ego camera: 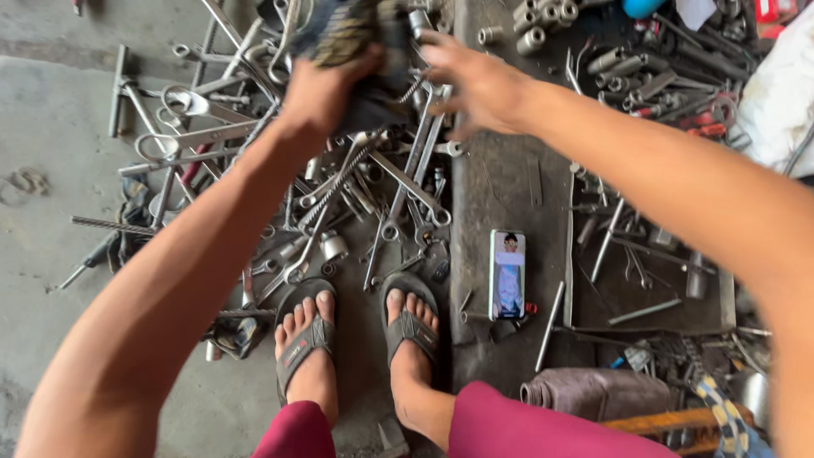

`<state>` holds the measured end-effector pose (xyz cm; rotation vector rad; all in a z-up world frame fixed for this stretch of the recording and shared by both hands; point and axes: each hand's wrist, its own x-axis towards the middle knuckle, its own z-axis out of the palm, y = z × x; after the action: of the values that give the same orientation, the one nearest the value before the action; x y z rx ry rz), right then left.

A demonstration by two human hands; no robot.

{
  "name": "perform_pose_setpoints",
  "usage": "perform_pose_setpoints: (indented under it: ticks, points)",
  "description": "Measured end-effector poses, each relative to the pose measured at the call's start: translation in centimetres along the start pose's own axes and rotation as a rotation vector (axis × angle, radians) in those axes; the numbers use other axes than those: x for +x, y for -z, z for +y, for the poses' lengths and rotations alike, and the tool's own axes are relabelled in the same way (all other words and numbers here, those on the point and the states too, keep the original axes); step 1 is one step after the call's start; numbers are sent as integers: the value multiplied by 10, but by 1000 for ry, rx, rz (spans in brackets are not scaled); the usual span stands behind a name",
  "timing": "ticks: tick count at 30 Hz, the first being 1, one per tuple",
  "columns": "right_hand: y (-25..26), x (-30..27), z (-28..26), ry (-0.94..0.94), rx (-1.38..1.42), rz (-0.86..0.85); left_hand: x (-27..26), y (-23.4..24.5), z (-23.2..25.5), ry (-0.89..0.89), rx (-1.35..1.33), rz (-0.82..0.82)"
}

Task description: The person wipes various metal tools with a cloth, picking them up one at a time from a pile on the floor and rubbing them before placing them back down. The task involves handling wrenches, sockets, and other hardware items.

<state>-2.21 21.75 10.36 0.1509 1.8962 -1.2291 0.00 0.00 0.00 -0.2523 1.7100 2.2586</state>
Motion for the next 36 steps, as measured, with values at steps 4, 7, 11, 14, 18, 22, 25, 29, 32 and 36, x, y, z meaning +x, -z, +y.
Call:
perform_pose_setpoints:
  ticks: [4, 7, 11, 14, 18, 22, 25, 29, 32, 36]
  points:
    - [-13, 98, 19, 336, 559, -170, 34, -22, 6, -240, -48, -301]
    - [3, 131, 44, 575, 844, -134, 45, -10, 20, -14, -96, -285]
    - [33, 137, 85, 671, 952, 71, 52, -2, 15, -120, -118, -235]
    - [63, 121, 109, 757, 1008, 212, 59, 7, -17, -263, 233, 107]
    - [102, 87, 124, 832, 1100, 375, 41, 19, -83, -309, 1130, 128]
    - [105, 69, 146, 819, 1151, 438, 26, 0, -140, -59, 1471, -15]
    - [98, 66, 160, 793, 1179, 457, 15, -11, -157, -187, 1506, 23]
    - [94, 65, 167, 781, 1203, 460, -25, -52, -171, -183, 1611, -204]
    - [93, 67, 169, 774, 1213, 462, -62, -78, -188, -20, 1629, -477]
    - [98, 61, 177, 767, 1205, 470, -51, -73, -185, -55, 1525, -407]
